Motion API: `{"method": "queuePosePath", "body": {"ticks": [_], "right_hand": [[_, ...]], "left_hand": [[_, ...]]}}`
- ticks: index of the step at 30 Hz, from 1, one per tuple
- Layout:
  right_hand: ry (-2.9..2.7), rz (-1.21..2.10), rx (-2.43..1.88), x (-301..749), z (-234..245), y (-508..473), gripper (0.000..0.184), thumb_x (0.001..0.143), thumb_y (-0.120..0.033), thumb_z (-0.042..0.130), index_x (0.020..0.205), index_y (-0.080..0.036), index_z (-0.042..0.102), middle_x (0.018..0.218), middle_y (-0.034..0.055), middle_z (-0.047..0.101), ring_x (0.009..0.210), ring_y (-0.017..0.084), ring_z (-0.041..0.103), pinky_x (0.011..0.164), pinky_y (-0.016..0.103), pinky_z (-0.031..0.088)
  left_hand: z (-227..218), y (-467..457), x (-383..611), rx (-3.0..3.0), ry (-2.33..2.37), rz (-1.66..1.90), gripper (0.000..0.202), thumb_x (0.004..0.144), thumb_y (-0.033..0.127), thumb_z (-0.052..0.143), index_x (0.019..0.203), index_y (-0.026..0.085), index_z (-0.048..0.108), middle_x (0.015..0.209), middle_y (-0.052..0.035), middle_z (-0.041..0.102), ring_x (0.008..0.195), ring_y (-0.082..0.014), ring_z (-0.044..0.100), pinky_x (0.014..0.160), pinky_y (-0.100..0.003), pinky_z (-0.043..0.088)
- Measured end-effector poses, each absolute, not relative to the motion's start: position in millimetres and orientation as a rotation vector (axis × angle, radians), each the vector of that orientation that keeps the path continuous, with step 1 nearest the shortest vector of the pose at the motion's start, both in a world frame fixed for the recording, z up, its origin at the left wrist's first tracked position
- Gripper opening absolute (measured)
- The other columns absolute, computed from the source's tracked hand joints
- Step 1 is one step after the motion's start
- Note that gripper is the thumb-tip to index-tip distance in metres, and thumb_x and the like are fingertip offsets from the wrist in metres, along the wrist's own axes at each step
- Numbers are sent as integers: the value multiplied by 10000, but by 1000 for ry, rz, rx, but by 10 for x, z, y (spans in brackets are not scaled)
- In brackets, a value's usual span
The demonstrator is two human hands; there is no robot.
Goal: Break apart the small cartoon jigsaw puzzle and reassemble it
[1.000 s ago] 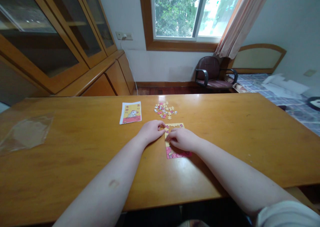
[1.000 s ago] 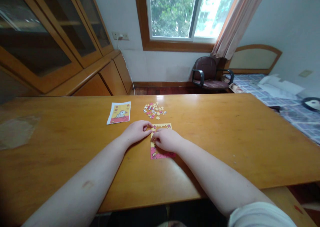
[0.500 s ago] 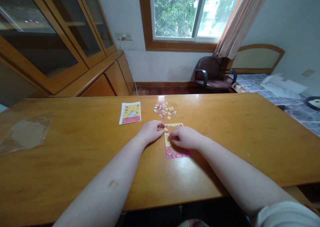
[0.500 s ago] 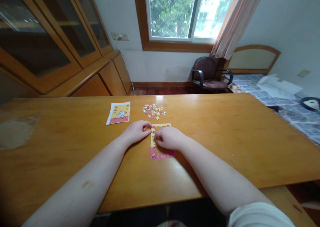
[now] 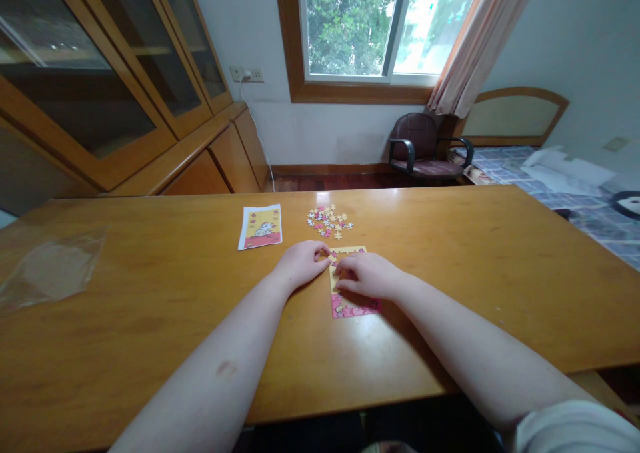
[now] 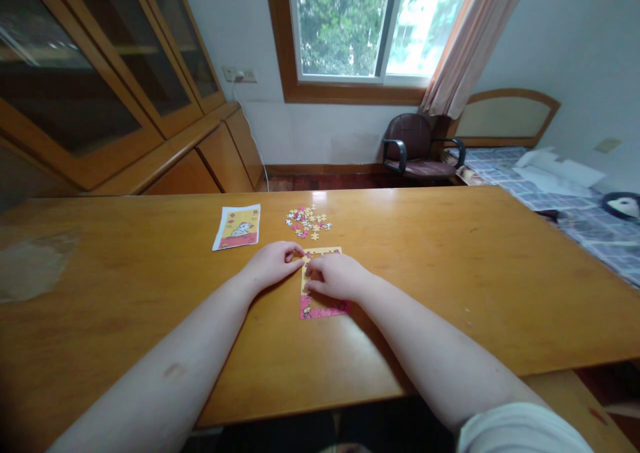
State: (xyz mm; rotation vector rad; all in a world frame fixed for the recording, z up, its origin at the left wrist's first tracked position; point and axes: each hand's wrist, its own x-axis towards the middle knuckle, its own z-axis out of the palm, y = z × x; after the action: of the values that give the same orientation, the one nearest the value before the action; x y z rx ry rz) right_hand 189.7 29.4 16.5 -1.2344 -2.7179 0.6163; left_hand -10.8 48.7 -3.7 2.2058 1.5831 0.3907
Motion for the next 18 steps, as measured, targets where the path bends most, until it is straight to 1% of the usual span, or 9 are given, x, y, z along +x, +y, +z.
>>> {"method": "queuePosePath", "body": {"ticks": [3, 6, 8, 12, 18], "right_hand": [[-2622, 485, -1349, 1960, 162, 357, 268, 859, -394, 577, 1018, -194, 660, 972, 83, 671, 884, 200, 614, 780, 285, 431], [-2549, 297, -1403, 2024, 116, 426, 431, 850, -458, 585, 1134, -136, 614, 1161, 155, 599, 1043, 256, 564, 915, 352, 406], [-2558, 275, -1406, 2051, 79, 457, 491, 836, -494, 596, 1158, -123, 596, 1220, 177, 558, 1089, 275, 537, 948, 379, 393], [-2596, 328, -1390, 2055, 50, 475, 403, 853, -496, 573, 1022, -138, 649, 1088, 155, 604, 1035, 253, 548, 932, 359, 408], [-2622, 275, -1351, 2038, 32, 484, 381, 860, -479, 569, 994, -137, 667, 1013, 137, 633, 990, 254, 549, 917, 368, 417]], "left_hand": [[-32, 478, -104, 2208, 1567, 395, 322, 781, 442, 566, 1012, 252, 683, 738, -10, 628, 671, -169, 558, 569, -255, 351], [-28, 469, -95, 2232, 1546, 378, 397, 773, 475, 577, 1091, 255, 668, 771, -17, 644, 706, -176, 575, 604, -260, 375], [-26, 467, -93, 2239, 1551, 366, 412, 770, 480, 577, 1104, 256, 668, 785, -23, 650, 723, -183, 582, 618, -266, 387], [-24, 467, -99, 2229, 1556, 359, 414, 764, 488, 580, 1094, 256, 672, 804, -29, 656, 744, -192, 593, 633, -271, 403], [-19, 462, -104, 2222, 1560, 376, 367, 746, 470, 603, 1034, 256, 680, 771, -19, 642, 705, -183, 583, 606, -271, 390]]}}
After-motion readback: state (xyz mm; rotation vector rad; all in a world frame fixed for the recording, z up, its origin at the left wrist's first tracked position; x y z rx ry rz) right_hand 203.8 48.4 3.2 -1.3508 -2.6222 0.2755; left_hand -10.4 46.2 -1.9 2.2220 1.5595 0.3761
